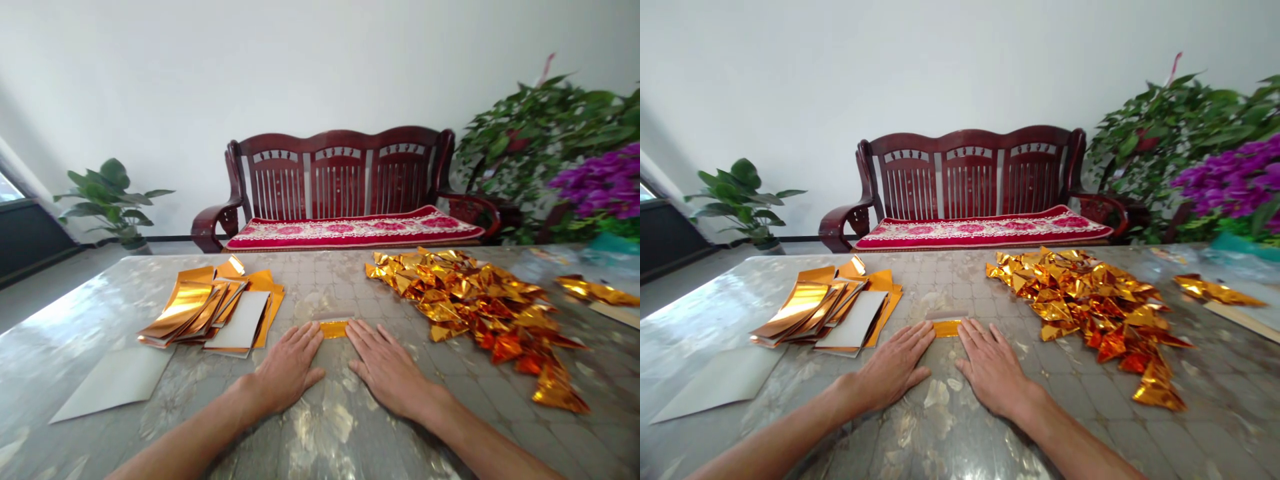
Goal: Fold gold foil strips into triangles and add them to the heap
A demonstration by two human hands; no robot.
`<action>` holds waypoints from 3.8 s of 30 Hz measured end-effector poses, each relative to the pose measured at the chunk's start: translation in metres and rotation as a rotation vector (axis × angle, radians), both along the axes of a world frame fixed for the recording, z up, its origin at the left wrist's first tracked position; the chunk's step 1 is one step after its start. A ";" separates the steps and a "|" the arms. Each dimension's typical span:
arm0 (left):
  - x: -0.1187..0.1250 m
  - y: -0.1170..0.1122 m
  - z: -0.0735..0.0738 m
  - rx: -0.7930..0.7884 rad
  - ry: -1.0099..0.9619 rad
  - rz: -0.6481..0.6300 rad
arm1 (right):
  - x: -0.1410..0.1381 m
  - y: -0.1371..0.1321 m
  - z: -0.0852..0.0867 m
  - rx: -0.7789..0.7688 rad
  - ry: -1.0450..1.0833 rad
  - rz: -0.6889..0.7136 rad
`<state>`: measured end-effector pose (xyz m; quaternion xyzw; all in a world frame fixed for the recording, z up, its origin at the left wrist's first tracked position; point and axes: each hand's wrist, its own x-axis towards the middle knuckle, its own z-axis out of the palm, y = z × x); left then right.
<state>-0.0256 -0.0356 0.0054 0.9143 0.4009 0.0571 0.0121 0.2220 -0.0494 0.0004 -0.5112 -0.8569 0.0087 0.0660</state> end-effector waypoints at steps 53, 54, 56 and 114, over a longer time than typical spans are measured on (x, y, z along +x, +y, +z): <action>0.045 0.031 -0.016 0.098 -0.391 0.244 | -0.023 0.037 0.013 0.260 0.090 0.113; 0.044 0.032 -0.017 0.083 -0.427 0.257 | -0.025 0.037 0.012 0.251 0.107 0.098; 0.041 0.034 -0.019 0.035 -0.514 0.283 | -0.026 0.040 0.008 0.229 0.142 0.058; 0.037 0.033 -0.005 -0.080 -0.474 0.392 | -0.029 0.057 0.004 0.064 0.272 -0.065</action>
